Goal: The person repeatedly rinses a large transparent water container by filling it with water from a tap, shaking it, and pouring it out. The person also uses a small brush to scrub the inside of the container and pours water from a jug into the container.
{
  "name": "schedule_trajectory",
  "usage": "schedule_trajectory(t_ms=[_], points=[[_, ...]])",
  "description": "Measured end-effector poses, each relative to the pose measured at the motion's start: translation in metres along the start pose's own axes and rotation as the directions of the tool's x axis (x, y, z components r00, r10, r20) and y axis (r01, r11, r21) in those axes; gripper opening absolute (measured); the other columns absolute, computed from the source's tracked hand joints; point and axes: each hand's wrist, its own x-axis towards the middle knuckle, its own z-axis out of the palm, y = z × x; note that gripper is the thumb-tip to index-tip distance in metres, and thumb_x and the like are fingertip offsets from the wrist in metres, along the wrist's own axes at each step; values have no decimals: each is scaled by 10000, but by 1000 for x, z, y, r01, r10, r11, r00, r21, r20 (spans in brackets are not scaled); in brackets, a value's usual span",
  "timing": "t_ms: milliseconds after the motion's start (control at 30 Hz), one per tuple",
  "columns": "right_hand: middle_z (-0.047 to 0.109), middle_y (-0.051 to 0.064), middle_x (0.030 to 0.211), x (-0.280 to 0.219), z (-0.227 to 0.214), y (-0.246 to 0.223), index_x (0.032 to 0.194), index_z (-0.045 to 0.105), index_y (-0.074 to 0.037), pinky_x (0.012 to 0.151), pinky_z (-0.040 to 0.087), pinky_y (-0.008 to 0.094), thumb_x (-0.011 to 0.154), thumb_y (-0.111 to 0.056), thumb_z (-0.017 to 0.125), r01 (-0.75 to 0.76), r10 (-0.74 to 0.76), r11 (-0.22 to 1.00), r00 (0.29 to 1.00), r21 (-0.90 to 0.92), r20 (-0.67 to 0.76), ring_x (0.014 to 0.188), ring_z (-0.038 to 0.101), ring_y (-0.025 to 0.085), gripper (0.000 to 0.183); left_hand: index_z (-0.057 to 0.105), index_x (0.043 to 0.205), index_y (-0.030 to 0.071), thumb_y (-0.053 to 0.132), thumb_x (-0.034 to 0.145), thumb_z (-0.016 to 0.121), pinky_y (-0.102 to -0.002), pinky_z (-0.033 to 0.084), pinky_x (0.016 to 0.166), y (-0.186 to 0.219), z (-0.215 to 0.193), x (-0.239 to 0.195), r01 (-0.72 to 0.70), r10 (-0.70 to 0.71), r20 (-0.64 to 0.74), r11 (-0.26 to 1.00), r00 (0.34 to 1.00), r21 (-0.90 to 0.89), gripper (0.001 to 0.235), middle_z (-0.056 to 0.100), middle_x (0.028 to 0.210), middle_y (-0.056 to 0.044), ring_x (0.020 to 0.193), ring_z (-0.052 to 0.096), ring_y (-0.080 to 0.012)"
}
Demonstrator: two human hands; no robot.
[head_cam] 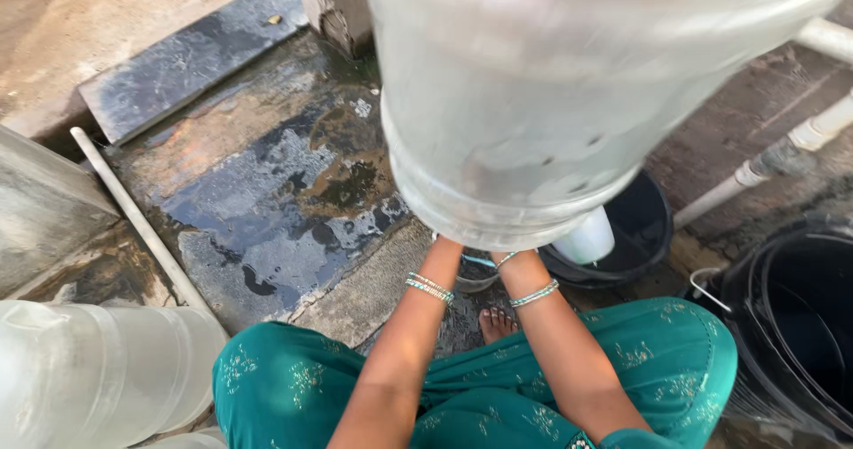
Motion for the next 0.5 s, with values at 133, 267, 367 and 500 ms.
schedule_trajectory(t_ms=[133, 267, 367, 500], points=[[610, 131, 1361, 9, 4, 6, 1365, 552, -57, 1117, 483, 500, 1014, -298, 571, -13, 13, 1000, 1000, 15, -5, 1245, 606, 324, 427, 608, 1312, -51, 355, 848, 742, -429, 445, 605, 6, -1, 7, -3, 4, -11, 998, 1000, 59, 632, 677, 1101, -110, 977, 621, -333], [612, 131, 1359, -2, -19, 12, 1364, 554, -56, 1116, 484, 499, 1013, -297, 572, -56, 60, 997, 995, 46, -83, 1242, 608, 324, 426, 614, 1306, -55, 349, 855, 739, -426, 455, 592, -12, 7, 1, 33, -32, -15, 995, 999, 92, 618, 686, 1089, -107, 964, 631, -330], [613, 131, 1357, 10, -21, 8, 1363, 555, -55, 1114, 485, 499, 1012, -296, 572, -68, 74, 996, 991, 61, -112, 1240, 610, 324, 426, 619, 1302, -57, 344, 861, 736, -423, 462, 582, -7, 9, 5, 25, -24, -19, 995, 1000, 96, 608, 694, 1080, -105, 955, 638, -329], [614, 131, 1355, 3, -34, 13, 1361, 556, -55, 1113, 487, 498, 1011, -295, 573, -124, 137, 987, 983, 106, -126, 1237, 612, 324, 425, 626, 1296, -60, 338, 868, 732, -419, 472, 568, -21, 4, -1, 44, -41, -32, 994, 999, 102, 594, 703, 1068, -103, 942, 648, -326]])
